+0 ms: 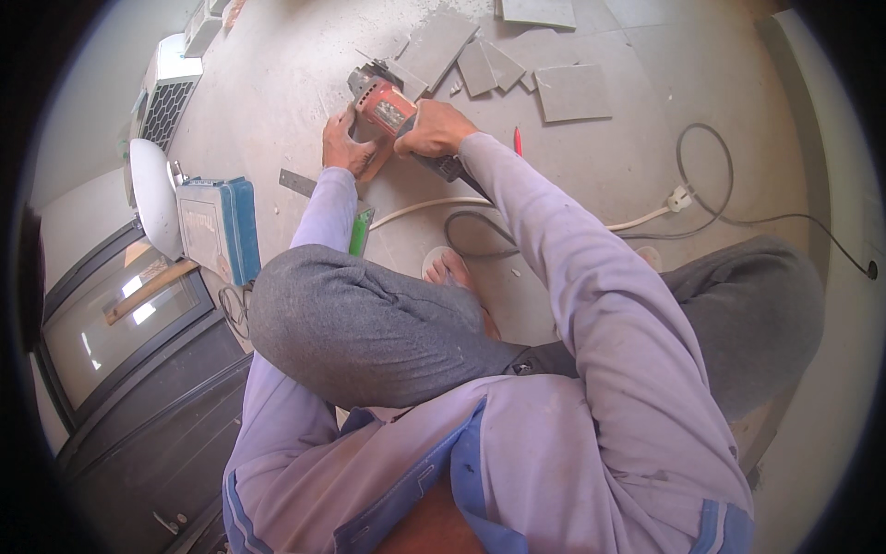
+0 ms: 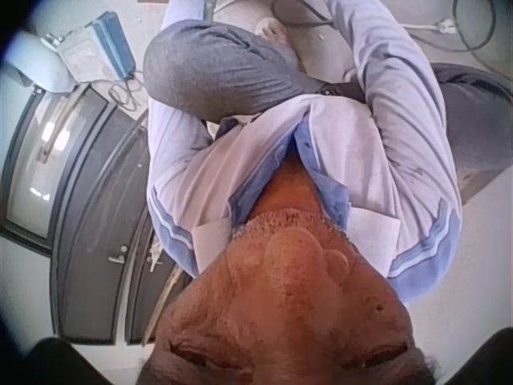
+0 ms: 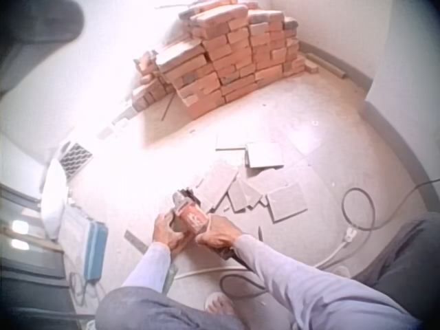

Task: The person measures a ceramic tile using a metal ruler and a red marker, then uses an angle grinder to cut the tile along the marked line. The person is sitting on the floor during the process.

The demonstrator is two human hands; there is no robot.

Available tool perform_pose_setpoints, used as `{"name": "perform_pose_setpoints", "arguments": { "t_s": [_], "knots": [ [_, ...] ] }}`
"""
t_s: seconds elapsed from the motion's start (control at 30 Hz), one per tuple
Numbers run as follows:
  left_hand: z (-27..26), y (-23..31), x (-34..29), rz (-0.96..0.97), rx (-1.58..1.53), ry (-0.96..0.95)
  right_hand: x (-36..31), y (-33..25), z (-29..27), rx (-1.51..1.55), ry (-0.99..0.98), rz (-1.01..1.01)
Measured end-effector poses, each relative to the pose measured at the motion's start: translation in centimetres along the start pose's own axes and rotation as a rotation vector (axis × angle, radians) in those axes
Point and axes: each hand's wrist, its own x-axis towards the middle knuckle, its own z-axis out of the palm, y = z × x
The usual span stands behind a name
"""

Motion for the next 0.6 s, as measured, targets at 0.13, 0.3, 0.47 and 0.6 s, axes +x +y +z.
{"name": "perform_pose_setpoints", "arguments": {
  "t_s": [0.13, 0.3, 0.47, 0.6],
  "knots": [
    [-0.3, 0.3, 0.1, -0.006, 0.001, -0.019, 0.2, 0.0, 0.0, 0.003, -0.001, 0.015],
    [-0.4, 0.4, -0.1, -0.011, 0.029, 0.004, -0.6, -0.5, -0.4, -0.003, -0.023, 0.013],
    [-0.2, 0.0, 0.0, -0.023, 0.001, 0.012, -2.0, -1.0, -1.0, -0.009, -0.026, 0.008],
    [-0.2, 0.3, 0.0, -0.026, -0.014, 0.012, -2.1, -0.7, -0.8, -0.015, -0.027, 0.015]
  ]
}}
